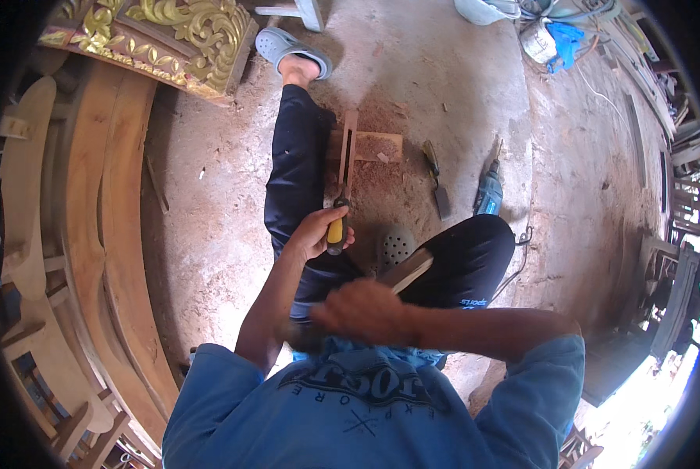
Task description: The person sits on the floor and uses a chisel and hammer to carve a small wooden piece. They repeatedly strike the chisel to shape the wood, occasionally adjusting the piece's position.
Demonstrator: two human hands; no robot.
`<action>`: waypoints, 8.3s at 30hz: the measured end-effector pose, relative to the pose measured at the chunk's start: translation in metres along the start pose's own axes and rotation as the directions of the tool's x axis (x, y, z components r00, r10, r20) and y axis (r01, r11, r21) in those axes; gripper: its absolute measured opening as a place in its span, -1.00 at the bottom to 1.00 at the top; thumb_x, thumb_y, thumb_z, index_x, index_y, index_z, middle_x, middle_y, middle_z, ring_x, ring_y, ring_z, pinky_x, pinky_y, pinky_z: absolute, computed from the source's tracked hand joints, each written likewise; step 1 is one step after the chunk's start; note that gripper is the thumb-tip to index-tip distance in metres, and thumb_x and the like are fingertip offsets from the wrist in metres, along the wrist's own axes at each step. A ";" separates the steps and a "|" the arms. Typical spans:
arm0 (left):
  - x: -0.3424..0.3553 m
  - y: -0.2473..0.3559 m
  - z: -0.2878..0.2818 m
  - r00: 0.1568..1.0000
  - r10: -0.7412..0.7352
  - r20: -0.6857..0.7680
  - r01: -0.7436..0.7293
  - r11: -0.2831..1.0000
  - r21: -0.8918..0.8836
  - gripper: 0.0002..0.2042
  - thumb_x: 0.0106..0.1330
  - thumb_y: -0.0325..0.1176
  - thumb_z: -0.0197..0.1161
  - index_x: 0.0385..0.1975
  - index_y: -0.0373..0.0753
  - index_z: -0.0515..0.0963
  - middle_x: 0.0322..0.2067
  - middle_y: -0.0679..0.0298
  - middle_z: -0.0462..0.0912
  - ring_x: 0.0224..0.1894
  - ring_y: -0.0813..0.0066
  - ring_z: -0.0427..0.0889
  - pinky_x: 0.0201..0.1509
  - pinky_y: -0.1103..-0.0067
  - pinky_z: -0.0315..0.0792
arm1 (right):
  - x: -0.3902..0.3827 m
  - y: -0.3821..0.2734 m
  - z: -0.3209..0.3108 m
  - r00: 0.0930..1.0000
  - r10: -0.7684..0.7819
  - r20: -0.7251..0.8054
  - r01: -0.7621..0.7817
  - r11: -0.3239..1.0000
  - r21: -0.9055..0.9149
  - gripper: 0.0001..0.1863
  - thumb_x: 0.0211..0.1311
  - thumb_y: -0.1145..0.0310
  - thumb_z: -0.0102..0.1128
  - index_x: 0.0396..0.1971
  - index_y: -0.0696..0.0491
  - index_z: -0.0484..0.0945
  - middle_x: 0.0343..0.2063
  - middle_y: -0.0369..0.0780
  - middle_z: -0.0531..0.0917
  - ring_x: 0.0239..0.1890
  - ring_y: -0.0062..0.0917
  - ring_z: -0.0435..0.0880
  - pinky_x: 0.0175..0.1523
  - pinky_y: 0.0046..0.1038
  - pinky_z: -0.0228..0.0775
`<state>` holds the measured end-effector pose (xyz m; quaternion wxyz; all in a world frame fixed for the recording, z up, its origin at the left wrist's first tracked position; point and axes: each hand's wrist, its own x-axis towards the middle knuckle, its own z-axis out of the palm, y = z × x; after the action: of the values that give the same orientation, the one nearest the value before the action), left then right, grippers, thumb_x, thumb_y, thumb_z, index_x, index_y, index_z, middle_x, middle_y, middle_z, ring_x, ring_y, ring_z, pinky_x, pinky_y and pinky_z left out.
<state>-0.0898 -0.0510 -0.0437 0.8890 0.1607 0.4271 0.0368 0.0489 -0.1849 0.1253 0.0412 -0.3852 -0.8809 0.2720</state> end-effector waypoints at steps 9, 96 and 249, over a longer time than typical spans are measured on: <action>0.009 0.000 -0.004 0.997 -0.005 -0.075 0.008 0.999 0.041 -0.65 0.39 -0.08 0.33 -0.16 -0.26 0.46 -0.39 0.07 0.70 -0.38 0.23 0.77 -0.34 0.40 0.69 | 0.025 0.036 -0.020 0.890 0.371 0.266 -0.356 0.929 -0.104 -0.81 0.28 0.26 0.14 -0.17 -0.01 0.54 -0.42 -0.22 0.73 -0.35 -0.37 0.80 -0.42 -0.23 0.62; -0.001 -0.001 0.062 0.882 0.326 -0.339 -0.153 0.880 0.449 -0.38 0.50 -0.14 0.13 0.52 0.09 0.10 -0.54 0.37 0.45 -0.72 0.64 0.40 -0.73 0.63 0.26 | -0.130 0.035 -0.013 0.210 0.932 -0.295 -0.914 0.295 0.280 -0.72 -0.03 0.29 0.39 -0.27 -0.02 0.60 -0.54 -0.05 0.70 -0.42 -0.07 0.73 -0.31 -0.11 0.57; -0.005 0.122 0.098 0.060 0.998 -0.013 -0.990 0.061 0.131 -0.88 0.18 -0.60 0.23 -0.51 -0.23 0.46 -0.55 0.32 0.53 -0.49 0.57 0.50 -0.42 0.59 0.39 | -0.139 0.060 -0.032 -0.012 0.985 -0.171 -0.783 0.098 0.614 -0.73 0.10 0.33 0.37 -0.23 0.16 0.64 -0.58 0.02 0.67 -0.50 -0.07 0.71 -0.39 -0.21 0.47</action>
<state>-0.0091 0.0381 0.0559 0.5927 0.4454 0.2463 0.6242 0.1941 -0.2350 0.1407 0.1748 -0.9061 -0.2910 0.2527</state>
